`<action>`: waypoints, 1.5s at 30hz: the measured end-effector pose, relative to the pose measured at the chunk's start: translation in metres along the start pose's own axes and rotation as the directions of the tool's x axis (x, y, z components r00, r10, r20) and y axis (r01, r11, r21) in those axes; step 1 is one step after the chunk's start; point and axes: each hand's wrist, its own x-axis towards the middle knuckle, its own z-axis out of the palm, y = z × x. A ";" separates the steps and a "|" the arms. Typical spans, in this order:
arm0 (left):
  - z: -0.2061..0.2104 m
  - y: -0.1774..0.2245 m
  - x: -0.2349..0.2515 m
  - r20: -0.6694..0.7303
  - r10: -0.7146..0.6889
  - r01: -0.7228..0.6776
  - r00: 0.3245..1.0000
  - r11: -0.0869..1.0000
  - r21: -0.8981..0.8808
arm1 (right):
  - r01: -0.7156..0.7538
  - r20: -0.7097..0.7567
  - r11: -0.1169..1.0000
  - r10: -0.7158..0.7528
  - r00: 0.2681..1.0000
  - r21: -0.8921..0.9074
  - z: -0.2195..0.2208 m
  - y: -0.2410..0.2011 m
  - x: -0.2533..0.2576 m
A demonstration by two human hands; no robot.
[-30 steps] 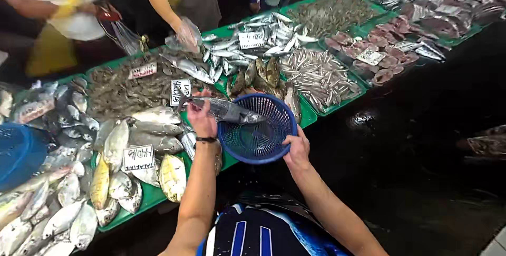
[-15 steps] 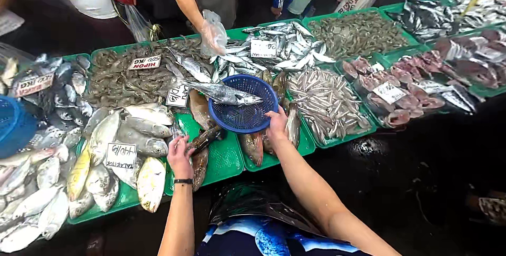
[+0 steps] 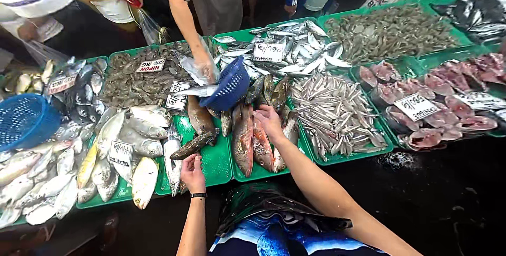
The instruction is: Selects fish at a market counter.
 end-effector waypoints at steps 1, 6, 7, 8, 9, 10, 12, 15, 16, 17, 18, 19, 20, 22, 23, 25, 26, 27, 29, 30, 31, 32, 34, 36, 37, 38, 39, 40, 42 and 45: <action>0.004 0.000 -0.001 -0.001 0.042 -0.042 0.999 0.998 0.039 | 0.027 0.028 0.999 -0.027 0.999 -0.018 -0.002 0.001 0.001; 0.021 -0.003 -0.012 0.013 0.141 -0.141 0.990 0.977 0.161 | 0.166 0.136 0.978 -0.149 0.979 -0.126 -0.022 0.019 -0.009; 0.026 -0.003 -0.013 0.008 0.139 -0.139 0.990 0.977 0.160 | 0.186 0.147 0.972 -0.165 0.975 -0.140 -0.027 0.023 -0.012; 0.031 -0.003 -0.015 0.002 0.132 -0.130 0.991 0.979 0.157 | 0.209 0.152 0.967 -0.186 0.971 -0.149 -0.031 0.026 -0.014; 0.035 -0.003 -0.016 -0.003 0.123 -0.121 0.992 0.980 0.155 | 0.230 0.153 0.961 -0.206 0.966 -0.156 -0.035 0.030 -0.016; 0.038 -0.003 -0.018 -0.007 0.115 -0.113 0.993 0.981 0.158 | 0.245 0.153 0.957 -0.222 0.963 -0.157 -0.038 0.032 -0.019; 0.045 -0.005 -0.021 -0.011 0.110 -0.106 0.994 0.979 0.173 | 0.270 0.155 0.949 -0.246 0.957 -0.162 -0.046 0.034 -0.023; 0.049 -0.014 -0.025 -0.012 0.148 -0.140 0.989 0.954 0.264 | 0.358 0.126 0.918 -0.340 0.932 -0.169 -0.056 0.045 -0.029; 0.049 -0.017 -0.025 -0.009 0.167 -0.156 0.986 0.941 0.301 | 0.411 0.110 0.894 -0.397 0.911 -0.179 -0.060 0.048 -0.030; 0.049 -0.021 -0.027 -0.009 0.181 -0.167 0.983 0.927 0.336 | 0.468 0.095 0.861 -0.458 0.884 -0.200 -0.065 0.052 -0.033; 0.049 -0.024 -0.028 -0.009 0.197 -0.180 0.980 0.913 0.366 | 0.526 0.075 0.818 -0.524 0.848 -0.233 -0.072 0.057 -0.036; 0.048 -0.028 -0.029 -0.010 0.212 -0.191 0.977 0.900 0.392 | 0.579 0.055 0.770 -0.588 0.807 -0.268 -0.079 0.061 -0.039; 0.048 -0.033 -0.031 -0.009 0.231 -0.207 0.973 0.889 0.409 | 0.619 0.038 0.722 -0.641 0.766 -0.309 -0.088 0.066 -0.042; 0.046 -0.042 -0.034 -0.006 0.272 -0.243 0.962 0.868 0.433 | 0.656 0.007 0.648 -0.710 0.705 -0.388 -0.109 0.078 -0.048; 0.046 -0.047 -0.037 -0.004 0.279 -0.248 0.960 0.861 0.445 | 0.653 -0.006 0.625 -0.724 0.690 -0.428 -0.120 0.086 -0.051; 0.045 -0.055 -0.043 -0.008 0.261 -0.226 0.965 0.854 0.468 | 0.605 -0.050 0.604 -0.728 0.684 -0.519 -0.144 0.102 -0.060; 0.046 -0.059 -0.046 -0.011 0.248 -0.212 0.969 0.848 0.487 | 0.567 -0.076 0.603 -0.720 0.690 -0.561 -0.156 0.110 -0.064; 0.047 -0.063 -0.048 -0.010 0.241 -0.203 0.970 0.836 0.509 | 0.532 -0.103 0.602 -0.714 0.693 -0.596 -0.167 0.117 -0.067; 0.050 -0.069 -0.049 -0.007 0.245 -0.199 0.969 0.802 0.564 | 0.473 -0.146 0.592 -0.711 0.688 -0.653 -0.185 0.131 -0.073; 0.051 -0.069 -0.049 -0.004 0.250 -0.200 0.968 0.783 0.589 | 0.449 -0.159 0.585 -0.710 0.686 -0.675 -0.192 0.138 -0.076; 0.052 -0.070 -0.049 0.002 0.257 -0.204 0.966 0.762 0.615 | 0.429 -0.165 0.573 -0.712 0.682 -0.698 -0.197 0.144 -0.079; 0.053 -0.070 -0.049 0.006 0.264 -0.207 0.965 0.746 0.633 | 0.415 -0.164 0.559 -0.716 0.679 -0.718 -0.200 0.148 -0.081; 0.052 -0.071 -0.048 0.013 0.273 -0.215 0.962 0.726 0.653 | 0.416 -0.145 0.529 -0.729 0.669 -0.739 -0.201 0.155 -0.081; 0.052 -0.072 -0.047 0.026 0.277 -0.223 0.961 0.712 0.666 | 0.440 -0.109 0.498 -0.745 0.658 -0.748 -0.198 0.161 -0.081; 0.052 -0.073 -0.047 0.031 0.274 -0.223 0.961 0.708 0.670 | 0.455 -0.089 0.484 -0.752 0.653 -0.747 -0.197 0.164 -0.080; 0.052 -0.073 -0.047 0.032 0.273 -0.222 0.962 0.706 0.673 | 0.469 -0.065 0.467 -0.757 0.650 -0.750 -0.195 0.167 -0.079; 0.053 -0.074 -0.047 0.032 0.273 -0.223 0.962 0.705 0.673 | 0.485 -0.041 0.451 -0.762 0.646 -0.750 -0.193 0.168 -0.078; 0.053 -0.074 -0.047 0.032 0.271 -0.220 0.962 0.703 0.677 | 0.502 -0.017 0.437 -0.767 0.641 -0.746 -0.191 0.170 -0.078; 0.053 -0.074 -0.047 0.026 0.274 -0.217 0.961 0.698 0.683 | 0.532 0.025 0.411 -0.774 0.633 -0.741 -0.187 0.174 -0.077; 0.053 -0.073 -0.047 0.015 0.269 -0.206 0.963 0.698 0.686 | 0.580 0.094 0.354 -0.793 0.602 -0.733 -0.182 0.178 -0.075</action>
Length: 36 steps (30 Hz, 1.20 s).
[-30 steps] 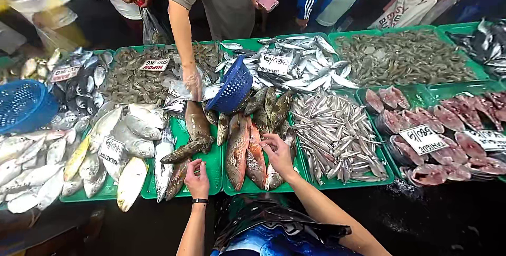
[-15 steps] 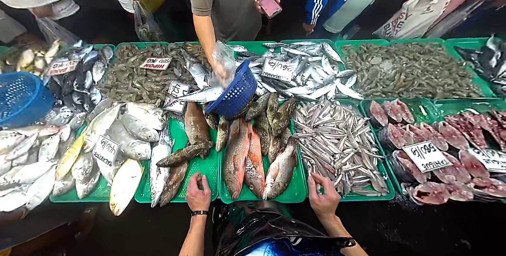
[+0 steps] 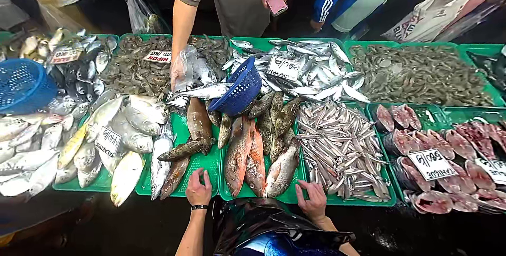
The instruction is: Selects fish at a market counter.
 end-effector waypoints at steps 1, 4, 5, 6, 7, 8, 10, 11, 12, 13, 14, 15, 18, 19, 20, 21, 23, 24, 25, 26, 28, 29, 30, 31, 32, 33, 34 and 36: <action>0.000 0.001 0.000 0.001 -0.003 0.003 1.000 1.000 0.001 | 0.021 0.007 1.000 -0.021 1.000 -0.007 0.001 0.001 0.000; 0.000 0.002 -0.001 0.008 -0.013 0.013 1.000 1.000 0.011 | 0.045 0.028 0.998 -0.044 0.999 -0.031 0.006 0.003 -0.002; 0.000 0.002 -0.001 0.006 -0.017 0.017 1.000 1.000 0.019 | 0.044 0.033 0.998 -0.043 0.999 -0.034 0.007 0.003 -0.003; 0.001 0.002 -0.001 0.004 -0.021 0.020 1.000 0.999 0.026 | 0.042 0.037 0.999 -0.041 0.998 -0.034 0.009 0.004 -0.004; 0.001 0.001 -0.001 0.004 -0.025 0.024 1.000 0.999 0.030 | 0.038 0.041 0.999 -0.037 0.998 -0.032 0.009 0.004 -0.004; 0.001 0.001 -0.001 0.003 -0.028 0.028 1.000 0.999 0.038 | 0.032 0.046 0.999 -0.031 0.998 -0.033 0.010 0.004 -0.004; 0.001 0.001 -0.001 0.008 -0.036 0.035 0.999 0.998 0.045 | 0.031 0.052 0.999 -0.029 0.998 -0.034 0.009 0.002 -0.002; 0.001 0.001 -0.001 0.009 -0.040 0.040 0.999 0.998 0.047 | 0.029 0.054 0.999 -0.027 0.998 -0.033 0.009 0.002 -0.002; 0.002 0.001 -0.001 0.007 -0.043 0.043 0.999 0.998 0.045 | 0.025 0.056 0.999 -0.023 0.998 -0.033 0.009 0.002 -0.001; 0.002 0.001 -0.001 0.006 -0.045 0.044 0.999 0.998 0.043 | 0.020 0.055 0.999 -0.018 0.998 -0.031 0.009 0.002 -0.001; 0.002 0.001 -0.001 0.005 -0.044 0.044 0.999 0.998 0.043 | 0.017 0.057 0.999 -0.015 0.998 -0.028 0.010 0.002 -0.001; 0.003 0.001 -0.001 0.004 -0.042 0.042 0.999 0.998 0.042 | 0.016 0.057 1.000 -0.014 0.998 -0.026 0.010 0.002 -0.001; 0.002 0.002 0.000 0.013 -0.051 0.050 0.999 0.998 0.046 | 0.009 0.067 1.000 -0.007 0.998 -0.027 0.011 0.002 0.000; 0.001 0.003 0.000 0.017 -0.054 0.053 0.998 0.997 0.050 | 0.002 0.077 1.000 0.000 0.997 -0.024 0.010 0.001 0.000; -0.001 0.004 0.001 0.019 -0.055 0.054 0.998 0.997 0.047 | -0.006 0.084 1.000 0.008 0.996 -0.021 0.010 0.000 0.001; -0.001 0.005 0.001 0.022 -0.059 0.058 0.998 0.997 0.047 | -0.009 0.088 1.000 0.011 0.996 -0.018 0.010 -0.001 0.001; -0.001 0.005 0.001 0.020 -0.063 0.063 0.998 0.997 0.047 | -0.006 0.095 1.000 0.008 0.995 -0.025 0.010 -0.001 0.001; -0.001 0.006 0.001 0.018 -0.064 0.063 0.998 0.997 0.048 | -0.004 0.096 1.000 0.007 0.995 -0.031 0.010 -0.001 0.001; -0.001 0.006 0.001 0.015 -0.063 0.063 0.998 0.997 0.050 | -0.006 0.100 0.999 0.009 0.995 -0.036 0.010 0.000 0.001; -0.001 0.006 0.001 0.011 -0.062 0.062 0.998 0.997 0.051 | -0.005 0.104 0.999 0.009 0.995 -0.039 0.010 0.000 0.001; 0.001 0.004 0.000 0.000 -0.060 0.059 0.998 0.997 0.055 | -0.005 0.115 0.999 0.009 0.993 -0.037 0.010 0.001 0.001; 0.001 0.004 0.000 0.000 -0.060 0.060 0.998 0.997 0.055 | -0.004 0.119 0.999 0.009 0.993 -0.036 0.010 0.001 0.001; 0.001 0.004 0.000 0.001 -0.059 0.059 0.998 0.997 0.051 | -0.003 0.120 0.999 0.008 0.993 -0.036 0.011 0.001 0.001; 0.001 0.004 0.000 0.003 -0.059 0.059 0.998 0.997 0.047 | -0.004 0.124 0.999 0.008 0.992 -0.035 0.011 0.002 0.001; 0.001 0.004 0.000 0.006 -0.062 0.062 0.998 0.997 0.047 | -0.005 0.126 0.999 0.010 0.992 -0.037 0.011 0.002 0.001; 0.001 0.004 0.000 0.007 -0.064 0.064 0.998 0.997 0.048 | -0.007 0.129 0.999 0.012 0.992 -0.037 0.011 0.001 0.001; 0.001 0.003 0.000 0.008 -0.065 0.065 0.998 0.997 0.050 | -0.009 0.133 0.999 0.014 0.991 -0.038 0.011 0.001 0.001; 0.001 0.004 0.000 0.009 -0.068 0.067 0.998 0.996 0.055 | -0.014 0.141 0.999 0.019 0.990 -0.041 0.010 -0.001 0.002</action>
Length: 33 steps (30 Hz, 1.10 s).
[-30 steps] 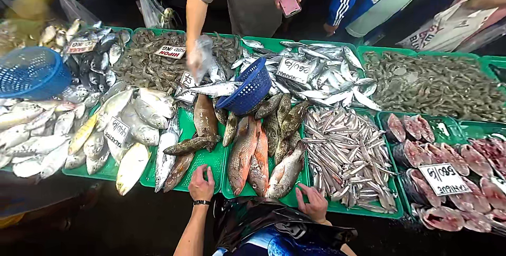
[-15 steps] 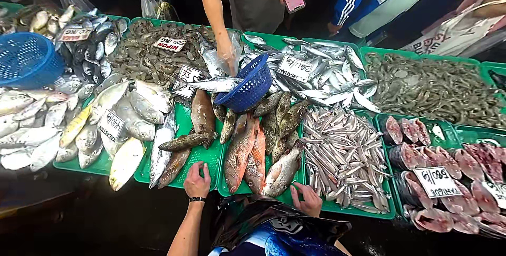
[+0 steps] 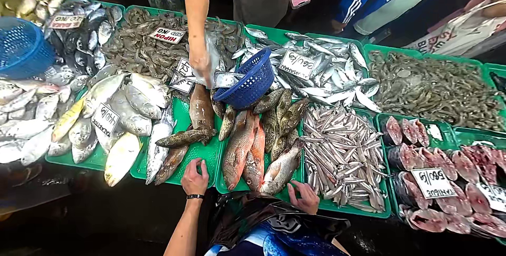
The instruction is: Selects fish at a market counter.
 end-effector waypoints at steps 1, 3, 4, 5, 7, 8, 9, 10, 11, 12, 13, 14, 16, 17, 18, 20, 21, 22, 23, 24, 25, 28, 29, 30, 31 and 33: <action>0.000 0.000 0.000 0.000 0.000 0.000 1.000 1.000 -0.003 | -0.001 0.003 1.000 0.001 1.000 -0.002 0.000 -0.001 0.000; -0.001 0.000 0.000 0.000 -0.002 0.002 1.000 1.000 -0.006 | -0.005 0.011 1.000 0.005 1.000 -0.019 0.000 -0.001 0.001; -0.001 0.000 0.000 -0.001 -0.002 0.002 1.000 1.000 -0.005 | -0.004 0.012 1.000 0.004 1.000 -0.026 0.000 -0.001 0.001; 0.000 0.000 0.000 -0.002 -0.005 0.005 1.000 1.000 -0.002 | -0.002 0.011 1.000 0.002 1.000 -0.029 0.000 -0.002 0.001; 0.000 0.000 0.000 0.004 -0.014 0.014 1.000 1.000 0.003 | 0.002 0.014 1.000 -0.001 1.000 -0.026 0.000 -0.001 0.002; 0.000 0.000 0.000 0.006 -0.017 0.017 1.000 1.000 0.003 | 0.002 0.015 1.000 -0.001 1.000 -0.028 0.000 0.000 0.002; 0.000 0.000 0.000 0.007 -0.019 0.019 1.000 1.000 0.000 | 0.003 0.015 1.000 -0.003 1.000 -0.029 0.001 0.000 0.002; 0.000 0.000 0.000 0.008 -0.019 0.019 1.000 1.000 0.000 | 0.004 0.018 1.000 -0.004 1.000 -0.028 0.001 0.000 0.002; 0.001 0.000 0.000 0.008 -0.020 0.019 1.000 1.000 0.002 | 0.005 0.022 1.000 -0.004 1.000 -0.026 0.000 0.000 0.002; 0.000 0.000 0.000 0.007 -0.018 0.018 1.000 1.000 0.004 | 0.003 0.027 1.000 -0.002 1.000 -0.024 0.000 -0.001 0.002; 0.000 0.000 0.000 0.005 -0.011 0.011 1.000 1.000 0.004 | 0.001 0.033 1.000 0.000 0.999 -0.023 -0.001 -0.002 0.002; -0.001 0.000 0.001 0.004 -0.002 0.002 1.000 1.000 0.002 | 0.002 0.043 1.000 -0.001 0.999 -0.024 -0.002 -0.003 0.003; -0.001 0.001 0.001 0.001 0.005 -0.005 1.000 1.000 0.002 | 0.003 0.043 1.000 -0.002 0.999 -0.022 -0.002 -0.004 0.004; -0.001 0.001 0.001 0.001 0.005 -0.005 1.000 1.000 0.003 | 0.004 0.037 1.000 -0.003 0.999 -0.020 -0.002 -0.003 0.003; -0.001 0.000 0.001 0.002 0.005 -0.005 1.000 1.000 0.004 | 0.005 0.033 1.000 -0.005 0.999 -0.018 -0.001 -0.003 0.003; 0.001 -0.001 0.001 0.003 0.001 -0.001 1.000 1.000 0.005 | 0.008 0.033 1.000 -0.007 0.999 -0.019 0.000 -0.001 0.002; 0.001 -0.001 0.000 0.006 -0.003 0.003 1.000 1.000 0.006 | 0.007 0.035 1.000 -0.007 0.999 -0.019 0.001 0.000 0.001; 0.001 -0.002 0.000 0.009 -0.006 0.006 1.000 1.000 0.005 | 0.006 0.036 1.000 -0.006 0.999 -0.019 0.001 0.000 0.001; 0.001 -0.001 0.000 0.011 -0.010 0.010 1.000 1.000 0.003 | 0.005 0.034 1.000 -0.005 0.999 -0.019 0.001 -0.001 0.001; 0.001 -0.001 0.000 0.010 -0.012 0.012 1.000 1.000 0.001 | 0.004 0.033 1.000 -0.003 0.999 -0.020 0.001 -0.001 0.001; 0.001 -0.001 0.001 0.008 -0.012 0.012 1.000 1.000 0.000 | 0.004 0.032 1.000 -0.003 0.999 -0.022 0.001 0.000 0.001; 0.002 -0.002 0.001 0.010 -0.006 0.006 1.000 1.000 0.001 | 0.005 0.026 1.000 -0.004 1.000 -0.023 0.002 0.001 0.001; 0.001 -0.002 0.001 0.011 -0.004 0.004 1.000 1.000 0.001 | 0.004 0.026 1.000 -0.003 1.000 -0.024 0.003 0.001 0.000; 0.001 -0.002 0.001 0.010 -0.004 0.004 1.000 1.000 0.004 | 0.001 0.025 1.000 0.000 1.000 -0.026 0.003 0.001 0.001; 0.001 -0.001 0.001 0.008 -0.004 0.004 1.000 1.000 0.006 | 0.000 0.025 1.000 0.001 1.000 -0.026 0.003 0.001 0.001; 0.001 -0.001 0.001 0.004 -0.001 0.001 1.000 1.000 0.010 | -0.006 0.027 1.000 0.006 1.000 -0.028 0.003 0.000 0.001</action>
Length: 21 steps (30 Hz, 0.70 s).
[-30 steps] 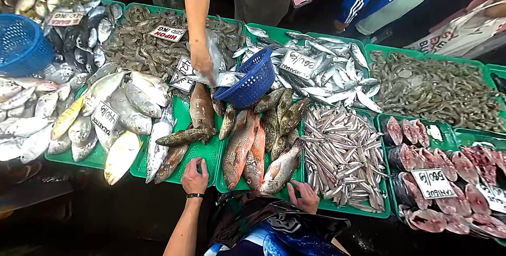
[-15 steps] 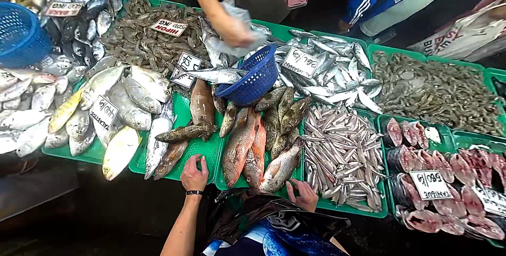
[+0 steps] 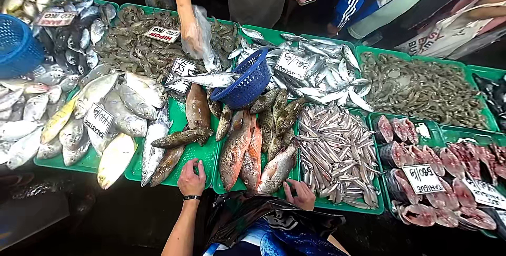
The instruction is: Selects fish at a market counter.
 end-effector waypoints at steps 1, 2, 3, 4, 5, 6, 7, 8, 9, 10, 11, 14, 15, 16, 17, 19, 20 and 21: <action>0.000 0.000 0.000 0.002 -0.001 0.001 1.000 1.000 0.003 | -0.002 0.000 1.000 0.002 1.000 -0.001 0.000 -0.001 0.000; -0.001 0.000 -0.001 0.002 -0.003 0.003 1.000 1.000 0.007 | -0.003 0.001 1.000 0.003 1.000 -0.002 -0.001 -0.002 0.000; -0.001 0.000 -0.001 0.005 -0.005 0.005 1.000 1.000 0.009 | -0.004 0.004 1.000 0.004 1.000 -0.001 -0.002 -0.002 0.000; -0.001 0.000 -0.001 0.009 -0.006 0.006 1.000 1.000 0.002 | -0.003 0.003 1.000 0.003 1.000 0.000 -0.002 -0.002 0.000; -0.002 0.000 -0.001 0.015 -0.011 0.011 1.000 1.000 -0.018 | -0.001 -0.002 1.000 0.001 1.000 0.004 -0.001 -0.002 0.000; -0.004 0.002 0.001 0.025 -0.023 0.025 0.999 0.997 -0.068 | -0.001 -0.008 1.000 0.001 1.000 0.010 -0.001 -0.001 -0.001; -0.008 0.006 0.006 0.031 -0.044 0.049 0.999 0.987 -0.150 | -0.002 -0.018 1.000 0.002 1.000 0.023 -0.001 0.000 -0.002; -0.014 0.015 0.015 0.025 -0.065 0.069 0.998 0.963 -0.261 | -0.001 -0.035 0.999 0.003 0.999 0.043 -0.002 0.000 -0.001; -0.023 0.026 0.027 0.017 -0.078 0.078 0.997 0.923 -0.377 | 0.004 -0.061 0.997 0.000 0.998 0.076 -0.005 -0.003 0.003; -0.032 0.039 0.041 0.005 -0.086 0.078 0.996 0.874 -0.480 | 0.022 -0.094 0.994 -0.011 0.995 0.110 -0.010 -0.007 0.012; -0.042 0.054 0.058 0.000 -0.090 0.075 0.996 0.825 -0.560 | 0.050 -0.120 0.988 -0.032 0.992 0.147 -0.015 -0.013 0.026; -0.058 0.095 0.115 0.057 -0.095 0.108 0.994 0.701 -0.705 | 0.070 -0.081 0.961 -0.050 0.995 0.269 -0.033 -0.039 0.097; -0.059 0.107 0.134 0.126 -0.112 0.169 0.986 0.646 -0.745 | 0.048 -0.046 0.948 -0.036 0.998 0.315 -0.038 -0.051 0.129; -0.057 0.119 0.151 0.208 -0.144 0.252 0.968 0.575 -0.778 | 0.018 -0.013 0.928 -0.014 1.000 0.371 -0.041 -0.062 0.160; -0.053 0.130 0.167 0.298 -0.178 0.347 0.938 0.492 -0.798 | -0.021 0.008 0.905 0.019 1.000 0.425 -0.041 -0.073 0.190; -0.049 0.153 0.201 0.475 -0.237 0.530 0.848 0.342 -0.776 | -0.126 0.046 0.853 0.119 0.992 0.506 -0.036 -0.091 0.244; -0.047 0.163 0.215 0.551 -0.254 0.606 0.795 0.281 -0.744 | -0.195 0.079 0.822 0.182 0.980 0.535 -0.031 -0.097 0.265; -0.044 0.172 0.226 0.615 -0.273 0.671 0.740 0.228 -0.705 | -0.256 0.109 0.786 0.236 0.966 0.563 -0.026 -0.102 0.281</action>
